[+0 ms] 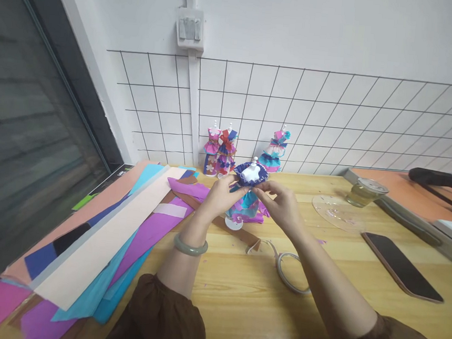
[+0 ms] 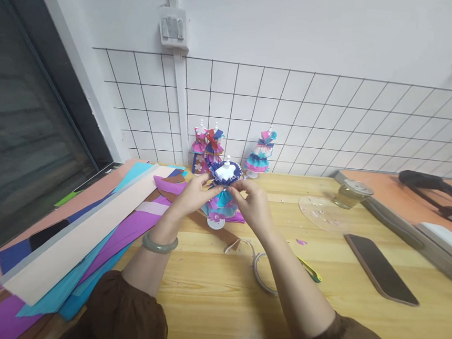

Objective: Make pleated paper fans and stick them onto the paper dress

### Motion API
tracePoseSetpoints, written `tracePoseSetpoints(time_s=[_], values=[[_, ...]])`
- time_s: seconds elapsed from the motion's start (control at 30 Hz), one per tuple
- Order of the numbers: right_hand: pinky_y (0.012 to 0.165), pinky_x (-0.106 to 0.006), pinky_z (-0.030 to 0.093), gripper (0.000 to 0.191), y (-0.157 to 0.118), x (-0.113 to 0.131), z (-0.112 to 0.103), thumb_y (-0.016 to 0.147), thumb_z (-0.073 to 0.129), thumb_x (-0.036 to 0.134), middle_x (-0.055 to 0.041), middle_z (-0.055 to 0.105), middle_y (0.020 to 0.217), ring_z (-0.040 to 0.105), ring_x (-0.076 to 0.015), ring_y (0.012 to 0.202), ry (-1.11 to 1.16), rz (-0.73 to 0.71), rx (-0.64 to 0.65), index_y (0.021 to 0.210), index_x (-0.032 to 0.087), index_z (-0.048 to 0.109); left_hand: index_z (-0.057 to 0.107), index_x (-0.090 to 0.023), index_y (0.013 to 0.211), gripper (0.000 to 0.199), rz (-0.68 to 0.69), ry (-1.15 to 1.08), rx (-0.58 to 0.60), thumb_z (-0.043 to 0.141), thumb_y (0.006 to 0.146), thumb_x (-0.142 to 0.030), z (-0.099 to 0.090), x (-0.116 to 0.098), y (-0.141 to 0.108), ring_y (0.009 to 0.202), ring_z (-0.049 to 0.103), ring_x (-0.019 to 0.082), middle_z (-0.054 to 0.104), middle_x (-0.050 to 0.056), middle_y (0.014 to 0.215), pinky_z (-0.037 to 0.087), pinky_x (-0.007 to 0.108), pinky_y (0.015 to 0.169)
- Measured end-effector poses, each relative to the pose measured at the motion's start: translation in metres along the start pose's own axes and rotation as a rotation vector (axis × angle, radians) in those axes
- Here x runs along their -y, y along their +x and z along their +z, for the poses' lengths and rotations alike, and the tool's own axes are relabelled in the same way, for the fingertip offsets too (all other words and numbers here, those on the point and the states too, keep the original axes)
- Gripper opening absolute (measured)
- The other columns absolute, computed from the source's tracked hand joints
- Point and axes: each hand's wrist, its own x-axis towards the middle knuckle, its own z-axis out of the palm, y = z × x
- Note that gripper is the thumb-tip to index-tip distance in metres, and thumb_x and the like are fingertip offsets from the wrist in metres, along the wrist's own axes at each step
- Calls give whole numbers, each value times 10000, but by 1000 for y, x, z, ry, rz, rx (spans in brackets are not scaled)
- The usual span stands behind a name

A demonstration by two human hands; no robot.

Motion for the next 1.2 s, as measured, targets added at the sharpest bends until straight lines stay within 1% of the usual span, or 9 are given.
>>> tracePoseSetpoints(time_s=[0.23, 0.4, 0.53, 0.67, 0.8, 0.9, 1.03, 1.13, 1.2], values=[[613, -288, 443, 151, 3, 2, 2, 727, 592, 317, -28, 651, 677, 572, -158, 640, 45, 64, -8, 694, 178, 638, 578, -141, 1027, 297, 2, -24, 14, 569, 764, -279, 0, 4, 0, 980, 560, 203, 622, 84, 1057, 453, 316, 814], [522, -265, 424, 189, 4, 6, 2, 708, 610, 348, -32, 644, 630, 555, -142, 553, 146, 145, 20, 672, 163, 633, 574, -142, 1038, 304, -5, -62, 37, 573, 762, -270, -3, 4, 0, 999, 555, 206, 616, 90, 1072, 452, 330, 832], [514, -266, 425, 211, 4, 7, 3, 692, 626, 365, -41, 649, 637, 564, -148, 554, 184, 175, 17, 690, 155, 641, 582, -144, 1018, 288, -13, -71, 62, 577, 758, -269, -4, 5, 0, 990, 562, 202, 624, 86, 1054, 460, 321, 819], [543, -283, 442, 215, 3, 6, 3, 697, 625, 370, -44, 652, 663, 574, -157, 584, 202, 177, 19, 710, 157, 653, 583, -156, 1024, 283, 5, -36, 44, 561, 769, -277, -3, 7, 1, 998, 558, 198, 626, 75, 1053, 450, 319, 837], [616, -315, 478, 241, 0, 1, 1, 720, 608, 390, -53, 672, 733, 609, -185, 679, 375, 223, 96, 792, 168, 668, 592, -156, 1009, 273, 7, 16, 2, 554, 774, -290, -2, 7, 1, 979, 565, 197, 635, 74, 1026, 445, 311, 834], [693, -341, 487, 267, -4, -5, -2, 732, 598, 402, -58, 685, 805, 619, -204, 773, 452, 238, 88, 859, 180, 673, 592, -149, 1009, 277, 2, 23, -3, 552, 776, -293, -1, 6, 0, 968, 567, 200, 635, 78, 1030, 446, 309, 824], [672, -332, 489, 265, -15, -29, -6, 747, 579, 386, -74, 690, 817, 628, -201, 745, 310, 279, 58, 865, 165, 664, 583, -153, 1029, 294, -30, -17, 13, 555, 775, -299, -1, 5, 0, 972, 569, 201, 625, 75, 1069, 457, 297, 796], [638, -320, 481, 228, -23, -64, -11, 777, 528, 320, -88, 692, 820, 629, -202, 725, 14, 251, 128, 846, 151, 665, 586, -156, 1026, 300, -48, -37, 18, 569, 766, -304, -1, 6, 1, 992, 562, 206, 623, 75, 1075, 448, 304, 820], [672, -317, 467, 224, -28, -88, -15, 789, 488, 260, -93, 687, 887, 625, -208, 793, -250, 204, 195, 874, 157, 669, 590, -152, 1019, 306, -57, -48, 16, 579, 758, -310, -1, 7, 1, 1003, 557, 212, 624, 82, 1072, 439, 311, 837]])
